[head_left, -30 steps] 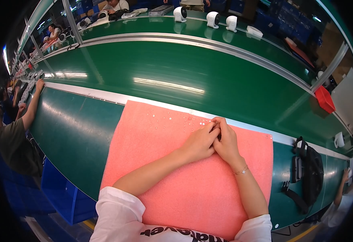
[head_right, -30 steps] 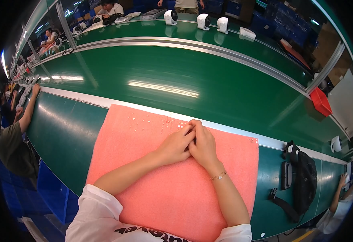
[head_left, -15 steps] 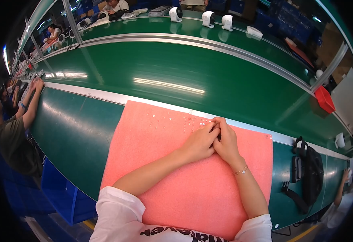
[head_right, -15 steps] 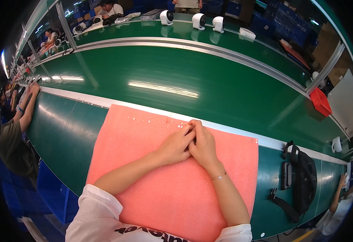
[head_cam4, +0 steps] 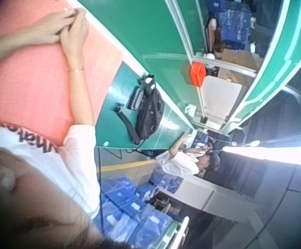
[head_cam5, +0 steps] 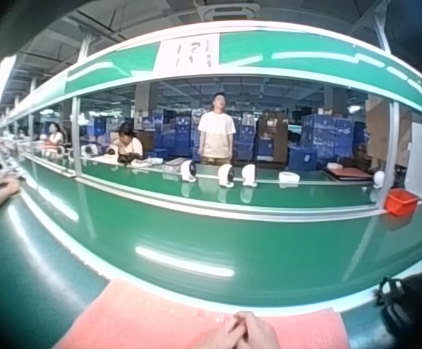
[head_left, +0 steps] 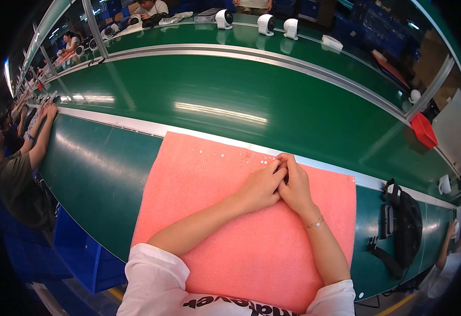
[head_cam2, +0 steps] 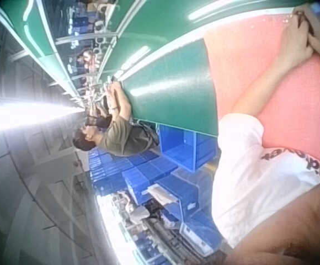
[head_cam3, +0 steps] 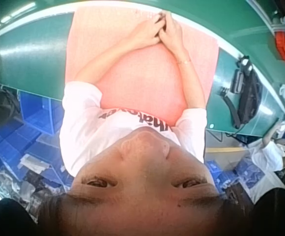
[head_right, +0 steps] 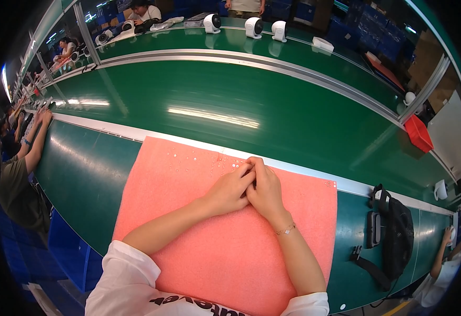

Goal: Assembling components of a security camera and applying small adhesive parts from a sheet.

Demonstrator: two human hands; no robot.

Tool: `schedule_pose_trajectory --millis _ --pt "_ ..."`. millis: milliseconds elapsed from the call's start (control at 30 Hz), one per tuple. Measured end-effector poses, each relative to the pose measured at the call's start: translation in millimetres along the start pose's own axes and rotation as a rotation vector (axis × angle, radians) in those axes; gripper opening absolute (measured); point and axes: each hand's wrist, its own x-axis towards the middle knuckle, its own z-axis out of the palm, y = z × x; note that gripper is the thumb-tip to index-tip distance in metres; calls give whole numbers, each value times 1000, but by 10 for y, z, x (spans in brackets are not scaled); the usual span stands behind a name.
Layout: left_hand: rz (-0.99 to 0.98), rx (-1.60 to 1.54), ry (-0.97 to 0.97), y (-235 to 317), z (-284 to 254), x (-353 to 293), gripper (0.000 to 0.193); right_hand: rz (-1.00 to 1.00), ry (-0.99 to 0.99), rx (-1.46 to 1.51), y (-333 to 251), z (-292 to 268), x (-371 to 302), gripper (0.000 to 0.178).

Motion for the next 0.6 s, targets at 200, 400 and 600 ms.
schedule_pose_trajectory --millis 200,400,600 --pt "0 9 -2 -10 12 -2 42 5 -1 -1 -2 -2 -1 40" --pt "4 16 3 -13 17 -3 41 0 7 -6 -1 0 -3 39" --pt "-1 10 -3 -6 10 0 41 -3 8 0 -3 3 0 39"
